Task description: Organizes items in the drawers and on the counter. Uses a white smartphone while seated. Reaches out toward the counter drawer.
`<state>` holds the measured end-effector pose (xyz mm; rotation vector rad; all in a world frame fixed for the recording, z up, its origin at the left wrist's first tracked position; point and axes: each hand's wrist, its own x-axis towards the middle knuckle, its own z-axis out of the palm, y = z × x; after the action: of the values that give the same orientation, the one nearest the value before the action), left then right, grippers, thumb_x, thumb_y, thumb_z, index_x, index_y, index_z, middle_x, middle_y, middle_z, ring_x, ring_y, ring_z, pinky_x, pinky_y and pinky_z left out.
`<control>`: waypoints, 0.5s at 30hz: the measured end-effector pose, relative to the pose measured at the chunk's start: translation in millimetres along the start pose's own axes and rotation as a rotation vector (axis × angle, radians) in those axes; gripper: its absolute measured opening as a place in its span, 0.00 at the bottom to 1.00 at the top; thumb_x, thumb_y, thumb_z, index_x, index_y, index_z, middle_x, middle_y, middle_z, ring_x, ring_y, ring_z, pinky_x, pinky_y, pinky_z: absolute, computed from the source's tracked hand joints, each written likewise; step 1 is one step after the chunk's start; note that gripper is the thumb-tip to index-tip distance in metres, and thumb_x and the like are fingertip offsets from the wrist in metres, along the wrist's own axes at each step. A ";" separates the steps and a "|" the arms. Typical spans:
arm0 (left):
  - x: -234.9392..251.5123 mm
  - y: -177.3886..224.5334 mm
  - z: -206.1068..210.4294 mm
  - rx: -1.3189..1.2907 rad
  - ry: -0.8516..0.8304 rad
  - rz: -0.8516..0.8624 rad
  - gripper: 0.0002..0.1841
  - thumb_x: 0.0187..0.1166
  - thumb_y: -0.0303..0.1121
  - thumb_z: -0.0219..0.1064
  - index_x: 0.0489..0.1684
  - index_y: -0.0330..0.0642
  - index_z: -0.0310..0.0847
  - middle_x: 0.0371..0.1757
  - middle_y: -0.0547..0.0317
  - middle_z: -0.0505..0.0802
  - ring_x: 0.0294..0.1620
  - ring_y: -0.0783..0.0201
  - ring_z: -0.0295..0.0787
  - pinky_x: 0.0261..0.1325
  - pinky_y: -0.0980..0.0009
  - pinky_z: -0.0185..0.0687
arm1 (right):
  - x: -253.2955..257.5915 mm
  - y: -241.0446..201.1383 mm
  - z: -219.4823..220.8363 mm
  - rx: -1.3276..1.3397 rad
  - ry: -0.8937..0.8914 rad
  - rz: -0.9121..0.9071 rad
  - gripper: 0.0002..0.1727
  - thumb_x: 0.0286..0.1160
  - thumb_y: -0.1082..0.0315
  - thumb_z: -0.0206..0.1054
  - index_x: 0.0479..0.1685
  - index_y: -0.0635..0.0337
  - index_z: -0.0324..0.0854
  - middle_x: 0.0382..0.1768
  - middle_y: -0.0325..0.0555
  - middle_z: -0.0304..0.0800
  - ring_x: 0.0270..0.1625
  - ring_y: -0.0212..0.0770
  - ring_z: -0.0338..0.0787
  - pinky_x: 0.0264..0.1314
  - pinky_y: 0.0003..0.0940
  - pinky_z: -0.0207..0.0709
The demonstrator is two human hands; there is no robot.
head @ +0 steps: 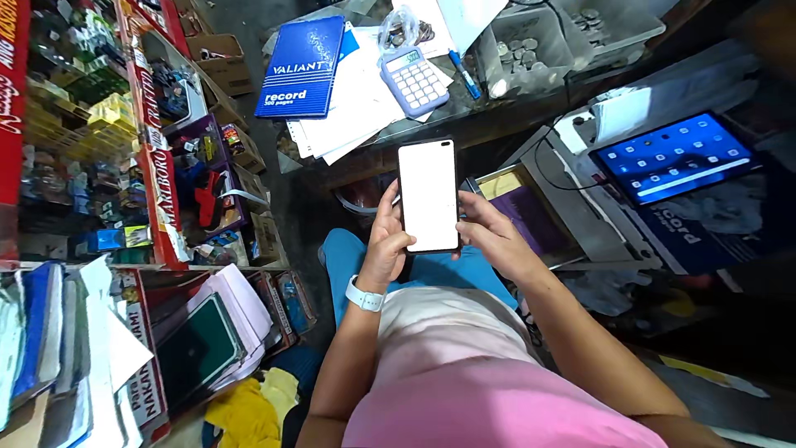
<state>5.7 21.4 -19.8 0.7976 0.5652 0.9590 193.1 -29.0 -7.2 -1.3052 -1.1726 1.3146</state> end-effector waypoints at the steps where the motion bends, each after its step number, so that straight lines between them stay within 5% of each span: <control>1: 0.1 0.1 0.1 0.000 -0.001 -0.002 0.53 0.56 0.13 0.53 0.94 0.52 0.41 0.77 0.52 0.81 0.65 0.62 0.87 0.65 0.60 0.86 | 0.2 0.1 -0.1 0.005 0.001 0.006 0.28 0.80 0.70 0.48 0.82 0.59 0.64 0.57 0.42 0.88 0.39 0.32 0.93 0.34 0.29 0.90; 15: 1.7 -1.1 -1.3 -0.017 -0.004 -0.002 0.53 0.56 0.12 0.52 0.94 0.53 0.41 0.79 0.51 0.78 0.67 0.61 0.85 0.66 0.60 0.85 | 2.1 -2.1 2.0 0.009 0.025 0.014 0.26 0.83 0.69 0.51 0.81 0.58 0.65 0.54 0.41 0.88 0.37 0.32 0.92 0.33 0.27 0.89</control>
<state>6.1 23.0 -21.6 0.7835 0.5531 0.9591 191.0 -26.7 -5.4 -1.3223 -1.1412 1.3089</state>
